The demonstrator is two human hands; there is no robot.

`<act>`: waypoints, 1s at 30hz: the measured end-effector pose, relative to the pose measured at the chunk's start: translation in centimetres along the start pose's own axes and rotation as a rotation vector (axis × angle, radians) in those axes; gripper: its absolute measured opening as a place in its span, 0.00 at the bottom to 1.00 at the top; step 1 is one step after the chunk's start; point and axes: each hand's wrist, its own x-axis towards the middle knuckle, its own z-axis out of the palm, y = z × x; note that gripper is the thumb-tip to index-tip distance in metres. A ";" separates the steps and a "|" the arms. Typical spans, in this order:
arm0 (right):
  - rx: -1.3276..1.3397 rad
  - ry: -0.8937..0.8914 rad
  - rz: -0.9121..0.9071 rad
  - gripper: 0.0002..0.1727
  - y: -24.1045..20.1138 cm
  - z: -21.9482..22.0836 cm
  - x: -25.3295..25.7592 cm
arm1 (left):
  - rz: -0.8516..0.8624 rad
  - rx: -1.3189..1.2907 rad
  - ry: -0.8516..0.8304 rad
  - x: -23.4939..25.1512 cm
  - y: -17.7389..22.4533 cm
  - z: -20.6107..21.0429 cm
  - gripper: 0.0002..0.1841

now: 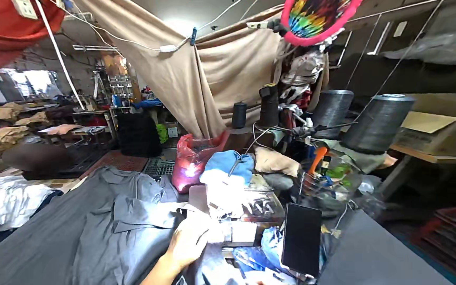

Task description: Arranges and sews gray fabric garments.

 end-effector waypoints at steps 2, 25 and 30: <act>0.130 0.035 0.021 0.15 -0.2 3.1 2.9 | 0.070 0.125 0.048 -0.8 -0.6 0.8 0.20; 0.432 0.051 0.224 0.08 -1.4 5.8 7.6 | -0.210 -0.028 -0.191 3.3 -0.8 0.5 0.34; 0.336 0.001 0.158 0.11 -1.0 5.1 4.8 | -0.203 -0.014 -0.227 2.6 -1.5 -0.4 0.28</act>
